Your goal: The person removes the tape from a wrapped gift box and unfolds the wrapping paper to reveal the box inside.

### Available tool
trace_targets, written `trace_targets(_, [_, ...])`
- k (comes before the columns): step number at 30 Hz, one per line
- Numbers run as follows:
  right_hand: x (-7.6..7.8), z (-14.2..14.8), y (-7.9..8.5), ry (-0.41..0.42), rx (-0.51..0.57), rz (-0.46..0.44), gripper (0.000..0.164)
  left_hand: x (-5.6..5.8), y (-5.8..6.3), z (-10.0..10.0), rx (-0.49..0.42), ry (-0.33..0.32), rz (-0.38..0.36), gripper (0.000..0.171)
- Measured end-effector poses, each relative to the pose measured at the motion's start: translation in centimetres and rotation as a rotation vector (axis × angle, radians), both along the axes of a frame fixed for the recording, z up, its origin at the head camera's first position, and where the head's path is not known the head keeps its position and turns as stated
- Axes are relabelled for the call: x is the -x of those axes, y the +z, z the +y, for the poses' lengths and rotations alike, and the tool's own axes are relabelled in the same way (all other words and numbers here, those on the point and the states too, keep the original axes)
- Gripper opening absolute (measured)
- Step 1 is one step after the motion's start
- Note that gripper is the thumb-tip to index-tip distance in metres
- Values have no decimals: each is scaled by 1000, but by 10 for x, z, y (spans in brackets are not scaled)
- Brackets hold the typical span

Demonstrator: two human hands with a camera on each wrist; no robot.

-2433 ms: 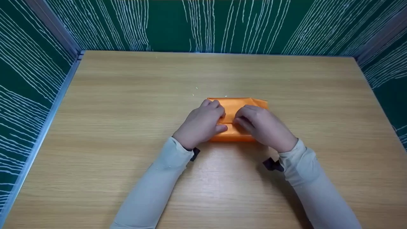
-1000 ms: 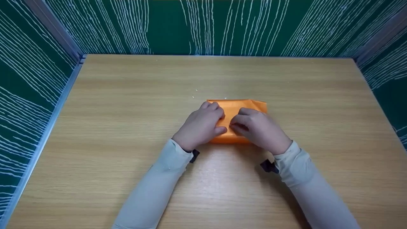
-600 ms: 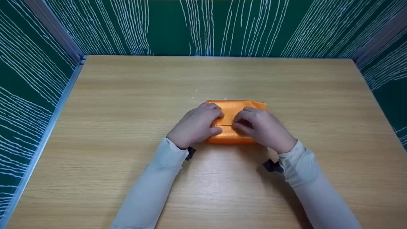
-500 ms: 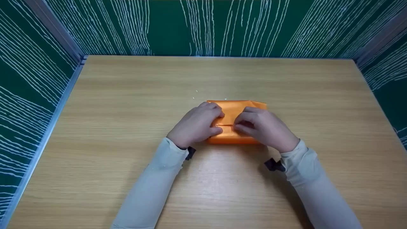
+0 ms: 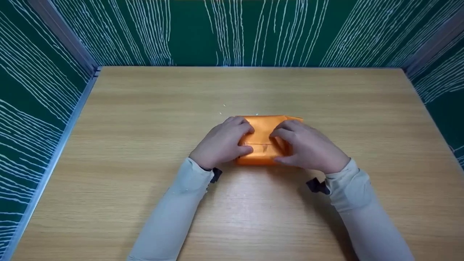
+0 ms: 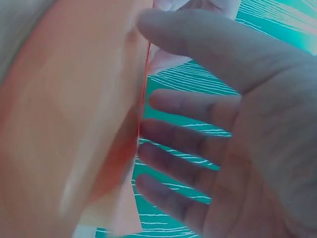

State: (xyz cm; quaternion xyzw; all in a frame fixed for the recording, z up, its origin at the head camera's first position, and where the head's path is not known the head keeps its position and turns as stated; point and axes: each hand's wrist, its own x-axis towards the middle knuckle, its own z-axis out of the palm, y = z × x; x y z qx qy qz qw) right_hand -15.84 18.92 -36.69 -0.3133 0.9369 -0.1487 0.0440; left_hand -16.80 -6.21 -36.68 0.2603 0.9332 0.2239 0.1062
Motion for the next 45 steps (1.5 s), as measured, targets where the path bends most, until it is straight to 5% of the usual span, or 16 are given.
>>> trace_targets(7, [0, 0, 0, -31, -40, -66, 57, 0, 1, -2, 2, 1, 16, 49])
trace_targets(13, [-1, -2, -2, -27, -46, -38, 54, 1, 1, -4, 18, -2, 40, 39])
trace_targets(22, [-4, -5, 0, -25, -87, -7, 53, 8, 1, -8, 45, 105, 139, 28])
trace_targets(32, [-9, -3, 3, -26, -82, -32, 58, 5, -8, 0, 6, 119, 173, 26])
trace_targets(45, [-5, -3, 2, -10, -76, -30, 58, 7, 1, 10, 58, 229, 77, 34])
